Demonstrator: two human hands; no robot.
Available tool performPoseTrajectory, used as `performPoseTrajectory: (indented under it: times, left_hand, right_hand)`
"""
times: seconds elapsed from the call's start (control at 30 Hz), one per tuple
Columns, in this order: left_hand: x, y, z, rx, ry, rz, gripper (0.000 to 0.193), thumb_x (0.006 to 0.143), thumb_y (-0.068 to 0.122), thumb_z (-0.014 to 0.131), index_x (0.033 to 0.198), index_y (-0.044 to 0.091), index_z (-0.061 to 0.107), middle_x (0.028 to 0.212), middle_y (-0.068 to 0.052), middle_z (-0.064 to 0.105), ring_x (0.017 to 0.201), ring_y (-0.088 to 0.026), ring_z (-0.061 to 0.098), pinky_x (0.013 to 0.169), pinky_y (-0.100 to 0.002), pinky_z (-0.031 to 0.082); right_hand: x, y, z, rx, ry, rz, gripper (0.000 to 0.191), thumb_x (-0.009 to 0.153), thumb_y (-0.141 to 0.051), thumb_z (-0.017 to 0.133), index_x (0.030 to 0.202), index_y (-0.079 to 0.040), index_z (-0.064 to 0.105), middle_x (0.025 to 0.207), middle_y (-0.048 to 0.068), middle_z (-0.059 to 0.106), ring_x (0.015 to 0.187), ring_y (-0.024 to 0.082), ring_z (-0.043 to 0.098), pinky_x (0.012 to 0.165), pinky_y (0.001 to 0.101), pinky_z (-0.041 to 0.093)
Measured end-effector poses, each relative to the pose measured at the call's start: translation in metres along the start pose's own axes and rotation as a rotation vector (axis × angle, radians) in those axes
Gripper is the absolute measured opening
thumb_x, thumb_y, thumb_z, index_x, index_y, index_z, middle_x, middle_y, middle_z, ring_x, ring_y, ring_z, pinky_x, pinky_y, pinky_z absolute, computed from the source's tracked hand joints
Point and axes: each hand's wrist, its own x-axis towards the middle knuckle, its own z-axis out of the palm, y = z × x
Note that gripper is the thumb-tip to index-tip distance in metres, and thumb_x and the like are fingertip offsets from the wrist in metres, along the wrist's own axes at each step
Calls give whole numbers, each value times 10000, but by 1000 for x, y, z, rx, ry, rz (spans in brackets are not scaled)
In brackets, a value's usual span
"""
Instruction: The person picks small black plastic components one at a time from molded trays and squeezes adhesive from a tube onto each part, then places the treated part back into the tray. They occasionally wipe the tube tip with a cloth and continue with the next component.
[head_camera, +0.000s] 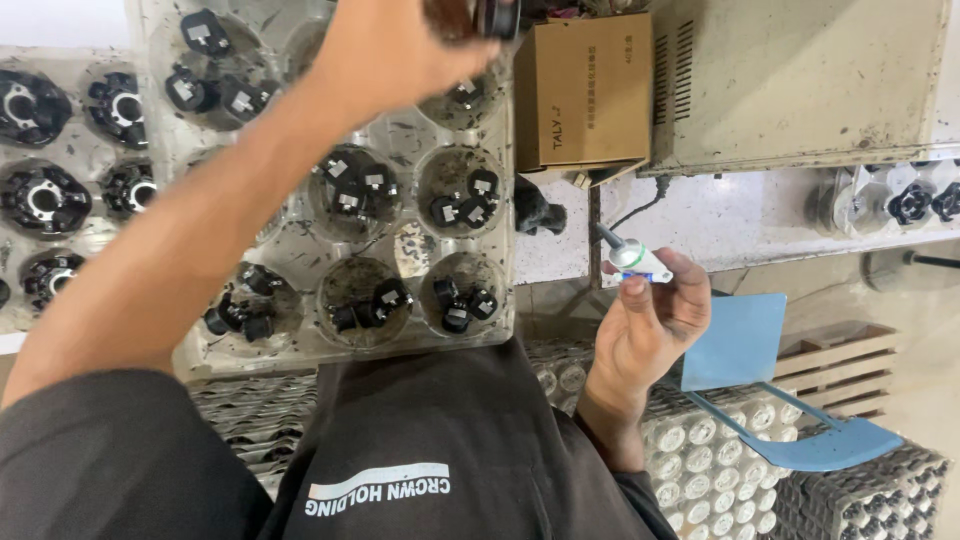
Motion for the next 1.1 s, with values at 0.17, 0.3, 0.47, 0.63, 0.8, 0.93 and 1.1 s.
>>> performPoseTrajectory:
  times: [0.17,0.3,0.47,0.63,0.8,0.93,1.1]
  left_hand:
    - [-113,42,-2,-793,204,-272,421,872,-126,799,1039,73,467,1157,-95,672,1129,-158,732,962,-342,684]
    - [-175,75,5,-1160,323,-473,480,829,-205,711,1109,83,450,1161,-92,692,1194,-183,696,956,-351,660]
    - [-209,84,10,-1138,427,-502,399,851,-238,646,1176,-13,598,1253,-64,699,1165,-175,692,966,-341,649]
    - [-233,85,-5,-982,490,-475,424,799,-236,681,1165,-24,685,1124,9,583,957,-104,678,891,-292,620]
    - [-250,92,-23,-1047,552,-431,441,868,-230,642,1256,-19,662,958,14,600,893,-53,631,901,-272,655]
    - [-260,90,-32,-1026,584,-377,411,874,-207,606,1234,-12,644,1113,8,657,937,-49,683,897,-254,663]
    - [-270,90,-40,-916,572,-391,410,889,-178,712,1258,-3,674,1043,-32,696,892,-51,668,827,-241,617]
  right_hand:
    - [-14,8,28,53,-101,14,288,964,46,780,1220,19,651,1145,128,664,968,211,681,905,367,592]
    - [-32,19,52,25,-190,-52,259,990,-43,829,1180,21,666,1104,122,664,995,178,632,963,278,528]
    - [-50,28,87,-12,-286,-136,350,906,-134,891,1141,-16,661,1029,129,680,937,188,670,873,270,550]
    - [-74,22,115,-195,-313,-171,374,877,-28,920,1086,-3,611,1071,143,651,935,210,682,815,278,589]
    - [-89,24,141,-176,-386,-276,383,914,-5,920,1071,-21,571,1064,117,627,972,237,679,879,334,624]
    - [-92,23,157,-163,-383,-340,382,924,-71,920,1032,-32,556,1035,84,594,948,234,653,862,326,600]
    - [-101,22,170,-167,-380,-386,398,887,-194,887,1003,-42,538,979,69,591,939,221,638,796,285,548]
